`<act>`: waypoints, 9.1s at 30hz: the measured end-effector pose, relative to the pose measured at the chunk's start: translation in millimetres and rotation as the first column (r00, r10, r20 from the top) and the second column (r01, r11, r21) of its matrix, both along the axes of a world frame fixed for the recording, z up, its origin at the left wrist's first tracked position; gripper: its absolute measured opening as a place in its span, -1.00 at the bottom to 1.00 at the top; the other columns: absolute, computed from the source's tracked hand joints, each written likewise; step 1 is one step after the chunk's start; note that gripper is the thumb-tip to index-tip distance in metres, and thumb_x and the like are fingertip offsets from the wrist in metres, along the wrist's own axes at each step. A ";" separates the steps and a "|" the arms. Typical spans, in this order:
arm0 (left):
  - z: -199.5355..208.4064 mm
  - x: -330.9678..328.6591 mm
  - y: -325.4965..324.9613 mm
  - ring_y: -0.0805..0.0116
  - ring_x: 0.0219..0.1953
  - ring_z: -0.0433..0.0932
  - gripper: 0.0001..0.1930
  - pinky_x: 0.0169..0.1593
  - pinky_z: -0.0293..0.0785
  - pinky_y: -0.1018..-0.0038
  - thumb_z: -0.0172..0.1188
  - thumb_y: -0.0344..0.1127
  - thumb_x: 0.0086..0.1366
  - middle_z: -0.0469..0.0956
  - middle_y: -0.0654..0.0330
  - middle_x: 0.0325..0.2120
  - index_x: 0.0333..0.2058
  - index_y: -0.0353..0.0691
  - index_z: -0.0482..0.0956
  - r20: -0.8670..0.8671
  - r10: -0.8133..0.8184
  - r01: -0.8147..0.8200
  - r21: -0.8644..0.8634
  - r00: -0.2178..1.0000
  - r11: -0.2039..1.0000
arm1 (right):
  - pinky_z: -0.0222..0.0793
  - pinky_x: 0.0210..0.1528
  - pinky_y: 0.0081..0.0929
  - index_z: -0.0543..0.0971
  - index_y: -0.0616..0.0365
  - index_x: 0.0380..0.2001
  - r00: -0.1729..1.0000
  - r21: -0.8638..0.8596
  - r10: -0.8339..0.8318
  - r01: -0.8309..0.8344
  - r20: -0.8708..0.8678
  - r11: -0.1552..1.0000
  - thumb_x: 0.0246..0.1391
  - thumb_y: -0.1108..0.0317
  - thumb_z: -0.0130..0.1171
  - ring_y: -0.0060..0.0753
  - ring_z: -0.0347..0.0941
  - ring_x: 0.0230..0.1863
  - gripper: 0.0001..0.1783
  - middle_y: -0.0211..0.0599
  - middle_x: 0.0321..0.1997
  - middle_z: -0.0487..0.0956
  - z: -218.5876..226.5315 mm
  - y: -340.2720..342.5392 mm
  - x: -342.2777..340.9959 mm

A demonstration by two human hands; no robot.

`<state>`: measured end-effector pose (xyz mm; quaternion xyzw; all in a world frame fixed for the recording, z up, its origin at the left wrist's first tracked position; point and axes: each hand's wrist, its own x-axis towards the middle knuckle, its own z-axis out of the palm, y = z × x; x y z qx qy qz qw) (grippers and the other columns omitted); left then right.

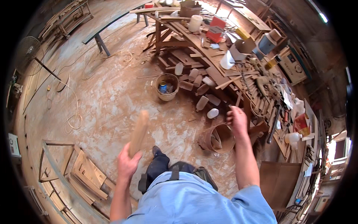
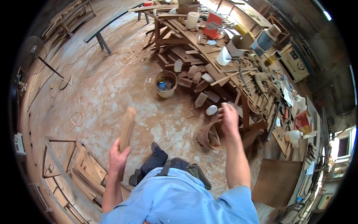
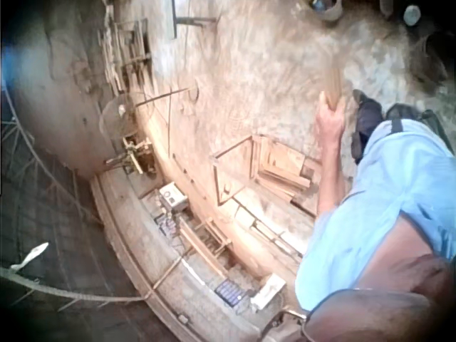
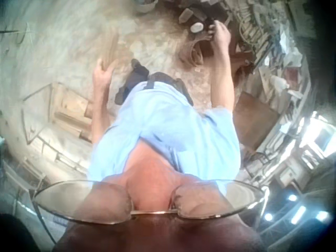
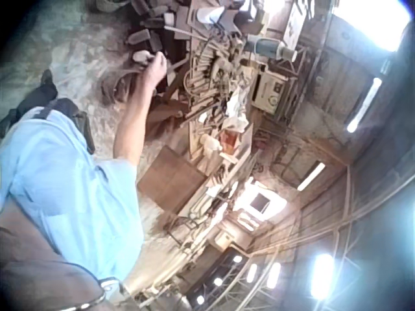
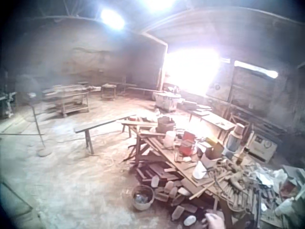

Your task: The person uses a wrench to tighten clamps on a wooden box-like structure, securing the pieces together. They then remove the clamps and apply glue to the edges of small wooden slats using a brush before placing them into a frame.

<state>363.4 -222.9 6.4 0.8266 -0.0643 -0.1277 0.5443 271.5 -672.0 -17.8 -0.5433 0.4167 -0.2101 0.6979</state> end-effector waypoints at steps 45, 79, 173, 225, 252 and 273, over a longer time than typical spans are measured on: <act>29.1 227.8 -451.0 0.19 -0.26 0.60 -0.52 -0.14 0.48 0.36 0.27 -0.20 0.12 0.61 -0.01 -0.33 0.00 -0.29 0.48 -0.279 -0.380 0.450 0.258 0.882 0.855 | 0.27 -0.67 -0.68 0.45 0.16 -0.25 1.000 0.218 0.016 -0.011 -0.020 0.976 0.24 0.18 0.07 -0.62 0.40 -0.63 -0.75 -0.37 -0.51 0.54 -72.1 -387.0 232.1; 23.8 215.3 -418.2 -0.02 -0.22 0.57 -0.55 -0.17 0.48 0.27 0.32 -0.21 0.06 0.57 -0.06 -0.29 -0.08 -0.28 0.50 -0.076 -0.521 0.515 0.331 0.850 0.791 | 0.18 -0.79 -0.62 0.41 0.18 -0.40 0.933 0.148 0.343 -0.356 0.106 0.923 0.28 0.23 0.03 -0.52 0.31 -0.80 -0.75 -0.28 -0.72 0.45 49.4 -309.8 251.0; -2.9 207.8 -375.8 0.41 -0.42 0.51 -0.50 -0.36 0.50 0.47 0.24 -0.16 0.19 0.52 0.20 -0.39 0.04 -0.30 0.43 -0.706 -0.377 0.265 -0.269 0.599 0.926 | 0.33 -0.60 -0.67 0.51 0.25 -0.30 0.928 0.005 0.354 -0.357 0.117 0.934 0.27 0.30 0.04 -0.55 0.43 -0.62 -0.79 -0.27 -0.56 0.54 16.7 -244.0 193.8; -16.3 213.3 -356.1 0.31 -0.43 0.58 -0.48 -0.36 0.53 0.44 0.26 -0.02 0.20 0.55 0.04 -0.36 -0.10 -0.39 0.42 -0.789 -0.515 0.140 -0.499 0.335 0.855 | 0.20 -0.76 -0.60 0.39 0.09 -0.35 0.982 0.511 0.015 -0.110 0.188 0.853 0.27 -0.06 -0.02 -0.45 0.36 -0.72 -0.59 -0.33 -0.68 0.44 -5.7 -249.0 200.2; -11.3 335.0 -299.4 0.14 -0.27 0.48 -0.54 -0.02 0.51 0.10 -0.06 0.02 0.41 0.45 -0.04 -0.35 -0.23 -0.39 0.37 -0.637 0.490 -0.803 -0.504 0.595 0.319 | 0.25 -0.57 -0.67 0.51 0.13 -0.33 0.998 -0.325 -0.059 0.045 -0.034 0.945 0.27 0.17 0.04 -0.61 0.38 -0.57 -0.75 -0.43 -0.52 0.49 4.0 -354.0 201.4; -14.2 213.2 -257.1 0.17 -0.28 0.50 -0.64 -0.17 0.50 0.19 0.05 -0.01 0.36 0.48 0.11 -0.34 -0.04 -0.13 0.37 -0.619 0.451 -0.678 -0.734 0.643 -0.041 | 0.28 -0.40 -0.55 0.27 0.19 0.10 0.944 0.377 0.160 -0.041 -0.290 0.925 0.26 0.03 -0.02 -0.43 0.34 -0.28 -0.48 -0.24 -0.03 0.26 -53.8 -311.7 208.9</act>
